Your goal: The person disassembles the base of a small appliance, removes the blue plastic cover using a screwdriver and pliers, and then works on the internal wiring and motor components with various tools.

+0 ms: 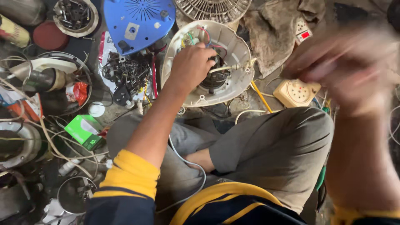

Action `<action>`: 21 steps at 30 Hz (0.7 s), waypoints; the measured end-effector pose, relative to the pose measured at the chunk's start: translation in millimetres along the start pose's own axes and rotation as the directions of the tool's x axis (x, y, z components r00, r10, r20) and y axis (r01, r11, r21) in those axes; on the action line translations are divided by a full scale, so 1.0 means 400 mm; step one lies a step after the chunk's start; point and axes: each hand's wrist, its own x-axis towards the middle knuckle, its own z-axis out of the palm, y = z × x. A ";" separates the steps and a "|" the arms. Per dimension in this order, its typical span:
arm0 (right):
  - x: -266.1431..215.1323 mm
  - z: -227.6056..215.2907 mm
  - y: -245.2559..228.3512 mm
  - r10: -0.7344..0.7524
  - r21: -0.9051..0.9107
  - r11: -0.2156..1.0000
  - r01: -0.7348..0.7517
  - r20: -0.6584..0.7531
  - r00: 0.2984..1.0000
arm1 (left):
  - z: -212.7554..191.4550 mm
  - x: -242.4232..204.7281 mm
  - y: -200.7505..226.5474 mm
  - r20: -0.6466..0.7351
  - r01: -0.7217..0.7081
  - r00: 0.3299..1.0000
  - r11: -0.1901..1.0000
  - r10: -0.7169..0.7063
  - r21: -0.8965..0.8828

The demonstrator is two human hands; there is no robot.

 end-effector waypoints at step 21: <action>-0.237 0.523 0.432 0.249 -0.688 0.726 0.009 0.276 0.928 | 0.032 0.022 0.037 0.061 0.158 0.985 0.986 -0.161 0.054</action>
